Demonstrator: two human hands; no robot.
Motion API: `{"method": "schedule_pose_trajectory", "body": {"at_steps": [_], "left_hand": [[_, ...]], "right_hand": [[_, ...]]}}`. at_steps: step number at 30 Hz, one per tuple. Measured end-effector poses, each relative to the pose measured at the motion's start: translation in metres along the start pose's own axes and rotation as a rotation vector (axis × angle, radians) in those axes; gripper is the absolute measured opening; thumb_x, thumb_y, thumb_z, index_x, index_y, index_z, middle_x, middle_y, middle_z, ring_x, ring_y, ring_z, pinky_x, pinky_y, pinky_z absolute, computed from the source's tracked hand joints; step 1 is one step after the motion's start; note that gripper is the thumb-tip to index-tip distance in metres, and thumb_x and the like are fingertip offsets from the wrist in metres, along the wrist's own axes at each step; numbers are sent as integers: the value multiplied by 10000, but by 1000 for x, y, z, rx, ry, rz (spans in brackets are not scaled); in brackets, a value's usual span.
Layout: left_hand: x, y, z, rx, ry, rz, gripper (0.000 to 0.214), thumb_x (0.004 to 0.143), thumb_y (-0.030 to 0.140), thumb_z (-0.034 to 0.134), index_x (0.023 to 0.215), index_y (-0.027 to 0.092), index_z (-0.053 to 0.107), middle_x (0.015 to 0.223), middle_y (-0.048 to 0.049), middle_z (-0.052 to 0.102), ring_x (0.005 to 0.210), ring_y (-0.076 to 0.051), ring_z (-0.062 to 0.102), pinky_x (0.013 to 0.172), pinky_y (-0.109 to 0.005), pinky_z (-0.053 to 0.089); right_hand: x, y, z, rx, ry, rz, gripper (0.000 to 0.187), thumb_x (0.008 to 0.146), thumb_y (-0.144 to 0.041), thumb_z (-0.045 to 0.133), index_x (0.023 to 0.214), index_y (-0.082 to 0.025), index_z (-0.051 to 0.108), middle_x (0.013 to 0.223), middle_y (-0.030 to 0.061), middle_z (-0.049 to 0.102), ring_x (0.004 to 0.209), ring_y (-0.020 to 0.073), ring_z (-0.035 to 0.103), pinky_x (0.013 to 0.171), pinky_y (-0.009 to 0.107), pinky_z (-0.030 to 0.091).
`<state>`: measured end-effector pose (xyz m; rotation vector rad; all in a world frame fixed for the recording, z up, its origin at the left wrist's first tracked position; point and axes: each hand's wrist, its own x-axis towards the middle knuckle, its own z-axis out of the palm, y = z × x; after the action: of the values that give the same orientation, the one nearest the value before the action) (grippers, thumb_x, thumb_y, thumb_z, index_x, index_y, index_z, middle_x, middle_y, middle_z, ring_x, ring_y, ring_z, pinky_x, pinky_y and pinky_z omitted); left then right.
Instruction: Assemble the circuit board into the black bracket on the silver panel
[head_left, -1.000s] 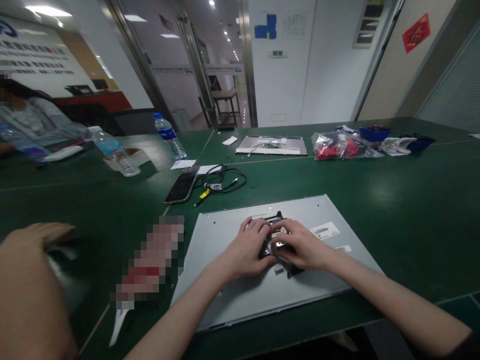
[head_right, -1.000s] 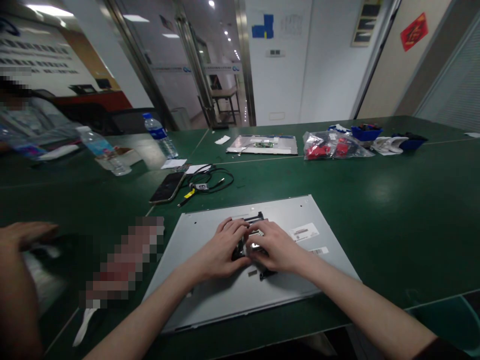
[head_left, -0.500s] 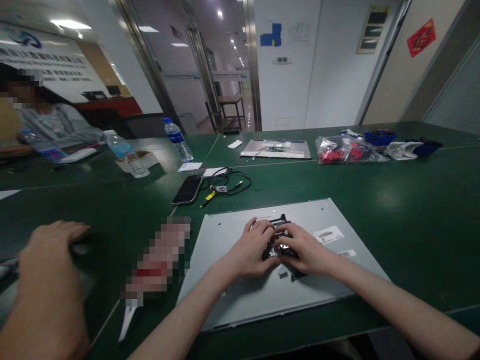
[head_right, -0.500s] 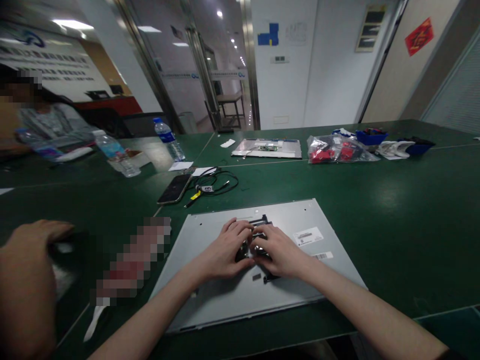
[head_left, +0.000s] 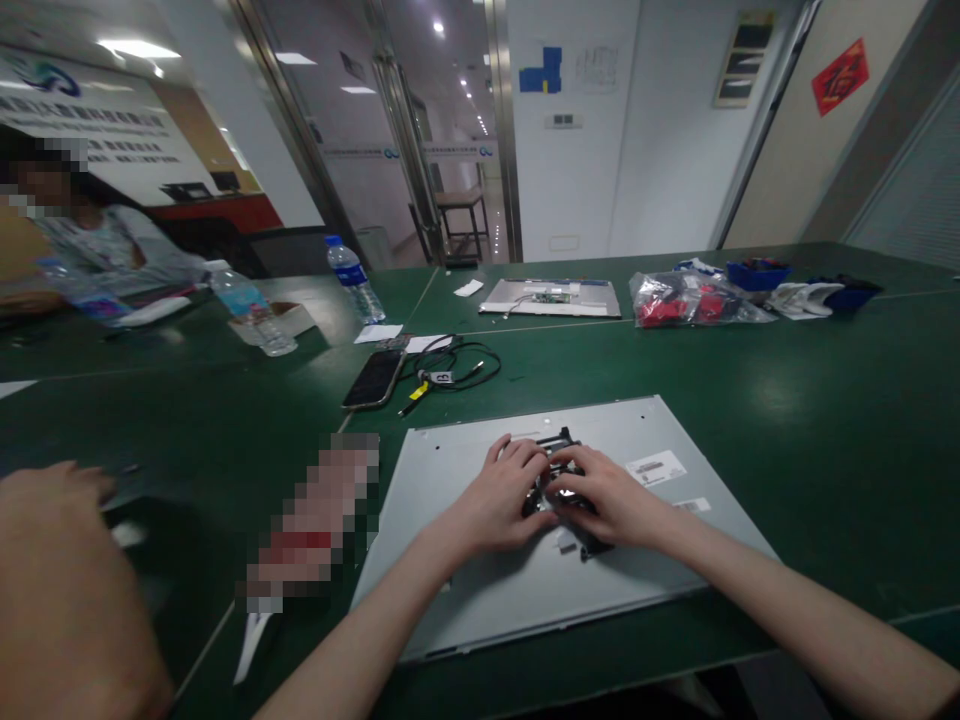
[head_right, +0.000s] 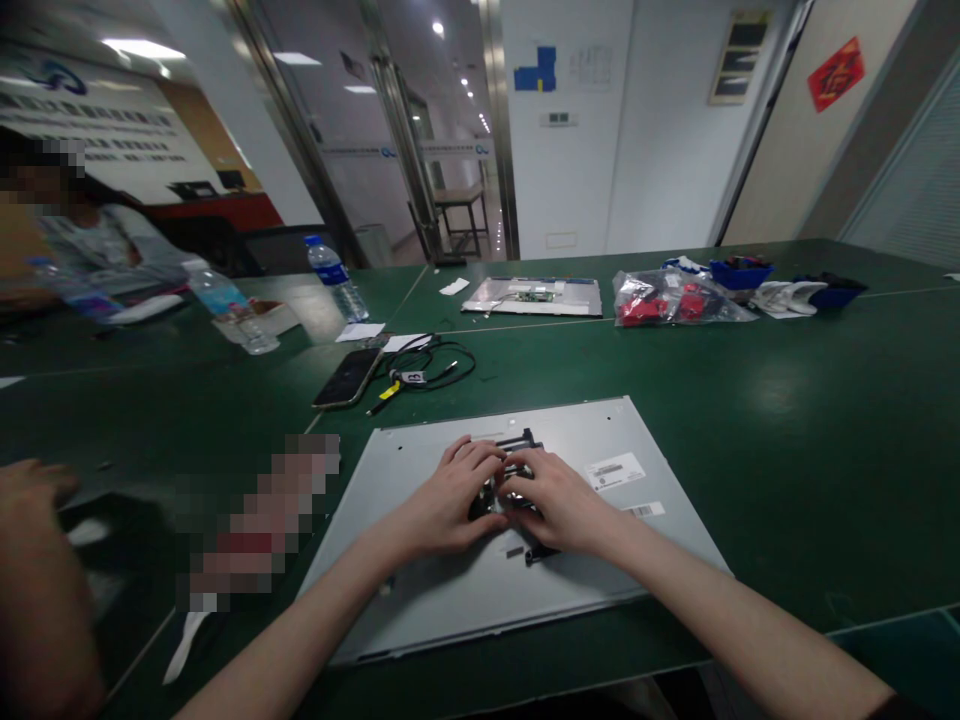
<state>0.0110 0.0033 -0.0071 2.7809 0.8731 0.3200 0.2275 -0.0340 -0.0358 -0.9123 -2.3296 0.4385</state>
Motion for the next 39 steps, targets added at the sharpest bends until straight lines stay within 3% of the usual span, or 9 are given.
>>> {"method": "schedule_pose_trajectory", "body": {"at_steps": [6,12,21,27,35,39], "left_hand": [[0,-4,0,-19,3,10,515,784,490,720,1192,236,533,1225,-88,561,1200,-305,488,1157,-573,214],[1,1,-1,-38,18,12,398,851,453,636,1159,220,542,1193,-92,578,1181,-303,501,1144,-577,230],[1,4,-2,-35,33,-5,417,828,478,655,1126,209,546,1171,-96,579,1182,-307,496,1147,-575,232],[2,5,1,-1,27,-51,119,909,271,529,1003,204,556,1127,-69,576,1153,-258,502,1147,-542,244],[5,10,10,7,118,-106,144,848,186,561,990,197,585,1078,-70,596,1098,-245,530,1125,-504,289],[7,9,10,-24,162,-126,62,819,183,609,878,198,621,1027,-58,625,1045,-241,552,1064,-478,356]], "right_hand": [[0,0,0,11,-4,29,311,846,-133,660,1136,-206,575,1329,118,515,1231,265,478,1020,460,442],[1,1,1,48,26,78,367,825,-159,664,1156,-206,513,1300,111,527,1225,254,472,1047,446,421],[-1,5,6,40,37,95,555,833,-228,654,1313,-202,377,1372,151,457,1278,301,419,1080,515,379],[-1,5,6,26,43,116,651,803,-233,668,1366,-203,345,1387,151,430,1308,303,393,1101,505,358],[-3,7,12,22,27,143,749,763,-285,722,1398,-214,331,1415,150,397,1343,308,357,1117,512,326],[-2,3,9,31,27,150,748,769,-308,736,1398,-219,341,1419,149,397,1339,304,363,1113,503,333]]}}
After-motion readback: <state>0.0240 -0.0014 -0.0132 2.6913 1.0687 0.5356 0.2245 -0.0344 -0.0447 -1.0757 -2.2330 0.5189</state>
